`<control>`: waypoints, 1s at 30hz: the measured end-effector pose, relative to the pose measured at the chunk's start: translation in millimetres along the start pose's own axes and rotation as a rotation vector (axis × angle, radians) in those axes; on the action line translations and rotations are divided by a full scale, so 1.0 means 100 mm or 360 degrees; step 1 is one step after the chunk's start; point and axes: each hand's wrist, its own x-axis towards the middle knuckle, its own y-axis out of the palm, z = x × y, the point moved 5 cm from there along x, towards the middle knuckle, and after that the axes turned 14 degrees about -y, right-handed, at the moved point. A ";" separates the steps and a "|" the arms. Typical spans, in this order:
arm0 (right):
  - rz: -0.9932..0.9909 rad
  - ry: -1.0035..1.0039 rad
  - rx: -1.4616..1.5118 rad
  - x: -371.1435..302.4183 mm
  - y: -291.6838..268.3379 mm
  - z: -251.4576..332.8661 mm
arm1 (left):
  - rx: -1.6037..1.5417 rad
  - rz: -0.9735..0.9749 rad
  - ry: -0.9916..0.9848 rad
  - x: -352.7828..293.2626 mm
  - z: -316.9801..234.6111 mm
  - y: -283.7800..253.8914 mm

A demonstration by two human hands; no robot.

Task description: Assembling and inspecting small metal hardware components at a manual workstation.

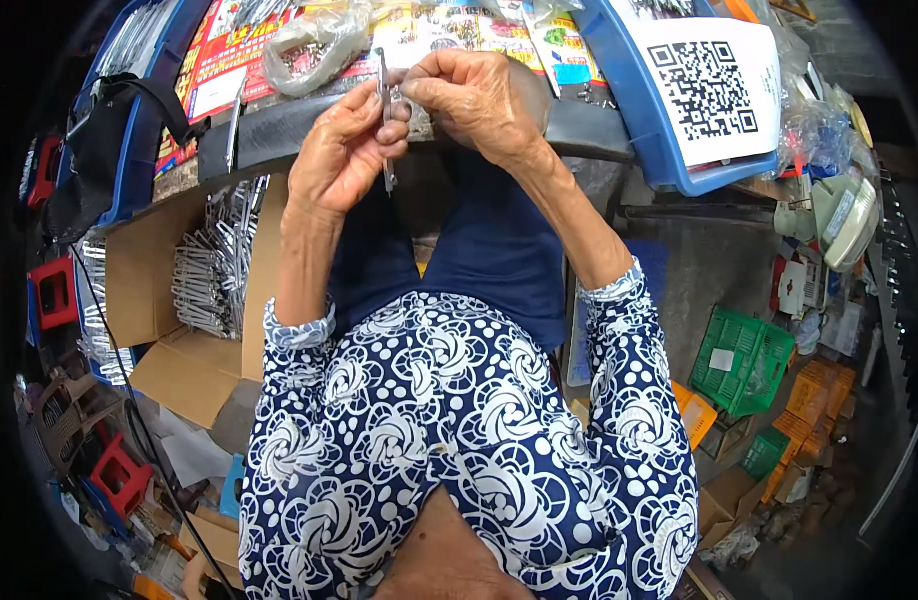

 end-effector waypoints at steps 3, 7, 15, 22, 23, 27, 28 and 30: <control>-0.0007 0.0040 0.0008 0.02 0.02 -0.01 | -0.0015 0.0019 -0.0006 -0.01 -0.03 -0.01; 0.0010 -0.0006 0.0025 0.02 0.02 -0.02 | -0.0030 -0.0006 -0.0006 0.02 -0.01 -0.02; 0.0004 -0.0015 -0.0023 0.04 0.03 -0.02 | -0.0048 -0.0003 0.0018 0.00 -0.01 -0.02; 0.0026 -0.0078 -0.0126 0.04 0.03 0.03 | 0.0090 -0.0235 0.0188 0.03 -0.01 -0.05; 0.0036 -0.0063 -0.0212 0.04 0.03 0.01 | 0.0172 -0.0299 0.0222 0.03 -0.01 -0.05; 0.0013 -0.0137 -0.0191 0.04 0.00 0.00 | 0.0154 -0.0365 0.0322 0.02 0.00 -0.05; 0.0012 -0.0140 -0.0137 0.03 0.00 0.00 | 0.0171 -0.0385 0.0337 0.01 0.00 -0.03; 0.0017 -0.0112 -0.0146 0.03 -0.01 -0.02 | 0.0223 -0.0370 0.0369 0.01 0.00 -0.05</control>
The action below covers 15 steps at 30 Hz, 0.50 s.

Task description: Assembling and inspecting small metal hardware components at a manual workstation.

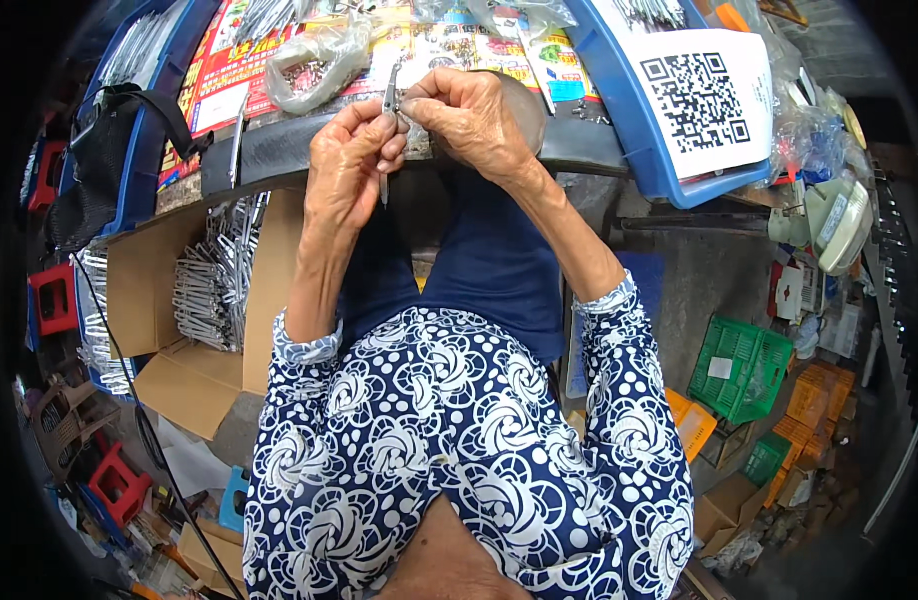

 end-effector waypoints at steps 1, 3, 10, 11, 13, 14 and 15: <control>0.0007 0.0032 -0.0007 0.00 0.00 -0.01 | 0.0043 0.0015 0.0036 0.00 0.00 -0.01; 0.0011 0.0022 0.0000 0.00 0.03 0.02 | 0.0053 0.0006 0.0053 0.00 0.01 -0.03; 0.0051 -0.0011 0.0001 0.01 0.03 0.01 | 0.0301 0.0002 0.0119 -0.01 -0.01 0.03; 0.0049 -0.0012 -0.0001 0.01 0.05 0.02 | 0.0302 0.0005 0.0119 -0.02 -0.01 0.05; 0.0057 -0.0020 0.0386 0.01 0.11 0.06 | 0.0236 -0.0065 0.0090 -0.03 -0.03 0.06; 0.0058 -0.0021 0.0385 0.01 0.11 0.11 | 0.0236 -0.0064 0.0092 -0.03 -0.03 0.05; 0.0098 0.0013 0.0257 0.03 0.10 0.17 | 0.0237 -0.0052 0.0106 -0.03 -0.03 0.04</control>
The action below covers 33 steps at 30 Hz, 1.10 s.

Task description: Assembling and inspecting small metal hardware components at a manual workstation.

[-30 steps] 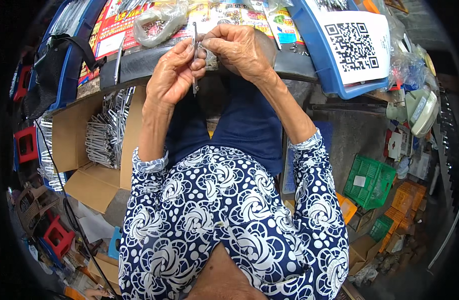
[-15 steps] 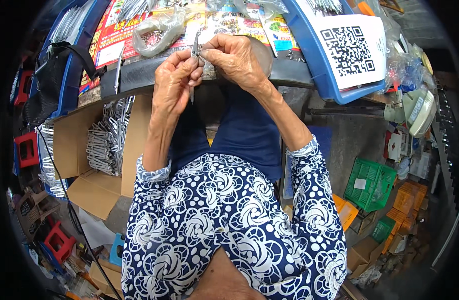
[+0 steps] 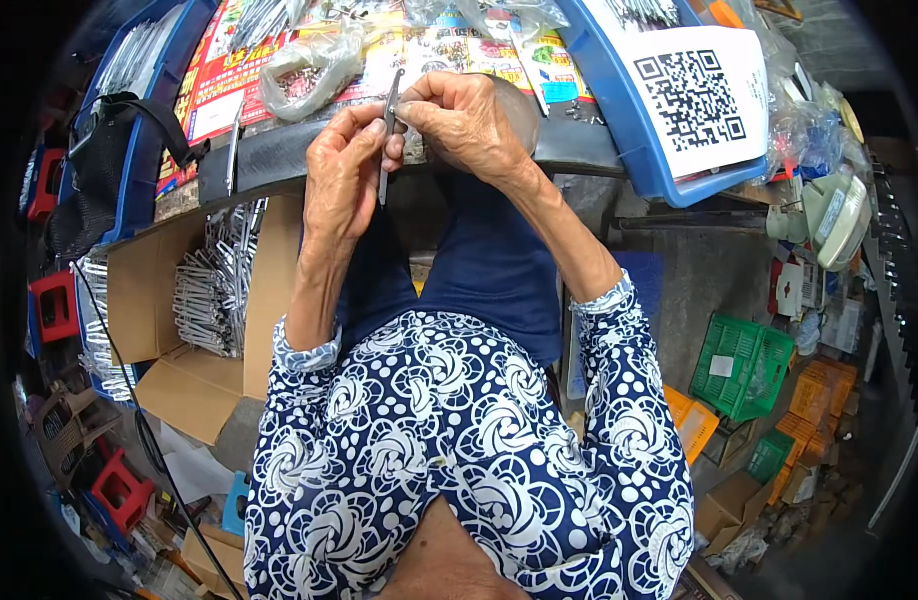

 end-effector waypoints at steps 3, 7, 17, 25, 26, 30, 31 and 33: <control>0.0030 0.0070 -0.0065 -0.01 -0.01 0.03 | 0.0001 -0.0002 0.0022 -0.01 -0.01 0.01; 0.0043 0.0135 -0.0103 -0.01 -0.01 0.06 | 0.0023 0.0071 0.0045 -0.02 -0.03 0.02; -0.0012 0.0047 -0.0144 -0.03 -0.08 -0.07 | -0.0095 0.0107 0.0008 -0.02 0.04 0.05; -0.0162 0.0014 0.0094 -0.01 -0.02 -0.08 | -0.0289 -0.0003 0.0092 -0.02 0.01 0.07; -0.0162 0.0014 0.0092 -0.01 -0.03 -0.09 | -0.0289 -0.0002 0.0092 -0.02 0.00 0.06; -0.0067 -0.0021 -0.0051 0.01 -0.08 -0.11 | -0.0289 0.0095 -0.0019 0.00 0.01 0.01; -0.0030 -0.0019 -0.0168 0.01 -0.09 -0.11 | -0.0310 0.0154 -0.0056 0.01 0.02 0.01; -0.0054 -0.0039 -0.0081 0.00 -0.10 -0.18 | -0.0292 0.0151 -0.0060 0.01 0.03 0.01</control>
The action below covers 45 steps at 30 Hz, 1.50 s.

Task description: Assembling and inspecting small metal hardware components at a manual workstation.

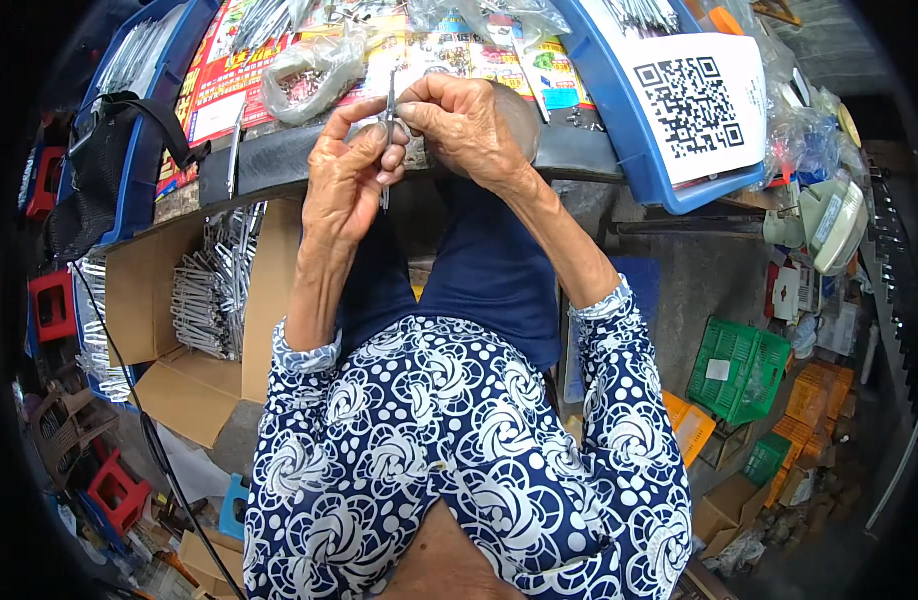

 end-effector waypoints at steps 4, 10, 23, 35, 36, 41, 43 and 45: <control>-0.0068 -0.0007 -0.0110 -0.01 0.01 0.02 | 0.0036 -0.0049 0.0026 0.01 0.02 -0.02; -0.0152 0.0228 0.0066 -0.03 -0.02 -0.05 | 0.0142 -0.0150 0.0134 0.02 0.02 -0.03; -0.0250 0.0302 -0.0016 -0.04 0.04 -0.04 | 0.0327 -0.0258 0.0209 0.00 -0.02 0.05; -0.0299 0.0265 0.0008 -0.03 0.06 -0.06 | 0.0329 -0.0220 0.0019 0.00 0.02 0.01; -0.0300 0.0236 0.0003 -0.03 0.06 -0.08 | 0.0334 -0.0252 0.0011 -0.01 0.02 0.03; -0.0268 0.0225 0.0022 -0.01 0.09 -0.08 | 0.0380 -0.0324 0.0070 0.00 0.03 0.01; -0.0187 0.0269 -0.0054 0.01 0.07 -0.09 | 0.0468 -0.0390 0.0111 0.00 0.03 -0.01; -0.0147 0.0234 -0.0011 0.01 0.06 -0.12 | 0.0503 -0.0406 0.0137 0.01 0.04 -0.01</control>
